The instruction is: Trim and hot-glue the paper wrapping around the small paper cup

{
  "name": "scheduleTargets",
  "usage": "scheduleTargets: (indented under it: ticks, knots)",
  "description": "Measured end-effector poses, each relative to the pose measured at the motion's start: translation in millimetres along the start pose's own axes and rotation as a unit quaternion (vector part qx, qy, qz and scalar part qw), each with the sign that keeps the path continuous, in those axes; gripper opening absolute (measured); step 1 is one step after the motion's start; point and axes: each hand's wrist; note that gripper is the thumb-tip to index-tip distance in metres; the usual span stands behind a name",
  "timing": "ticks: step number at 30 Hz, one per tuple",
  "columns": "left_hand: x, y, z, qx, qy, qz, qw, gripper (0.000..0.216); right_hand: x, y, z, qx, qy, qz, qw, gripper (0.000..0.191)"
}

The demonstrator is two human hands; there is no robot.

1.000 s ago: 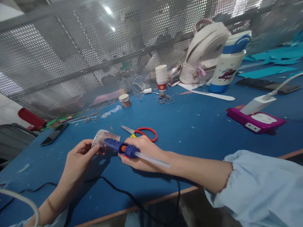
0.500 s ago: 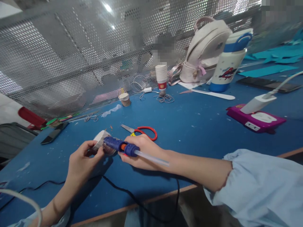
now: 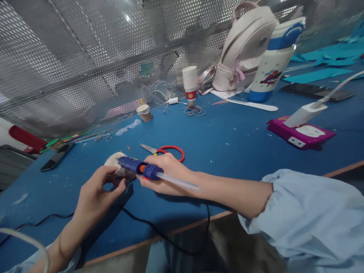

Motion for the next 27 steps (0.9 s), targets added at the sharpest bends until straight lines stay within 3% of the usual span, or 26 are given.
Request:
scheduleTargets:
  ticks: [12, 18, 27]
  knots:
    - [-5, -9, -1, -0.085, 0.021, 0.005, 0.996, 0.019, -1, -1, 1, 0.018, -0.002, 0.015, 1.000, 0.014]
    - [-11, -15, 2, -0.090, 0.015, -0.012, 0.996, 0.027, -2, -1, 2, 0.026, -0.005, 0.028, 0.999, 0.012]
    - [-16, -12, -2, -0.099, 0.014, 0.017, 0.995, 0.033, -2, -1, 5, 0.026, 0.016, 0.022, 0.999, 0.015]
Point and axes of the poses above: each hand's wrist, its own y-axis away from the middle knuckle, its own x-axis out of the back of the hand, z = x × y, and after that the axes turned 7 degrees about -y, right-handed
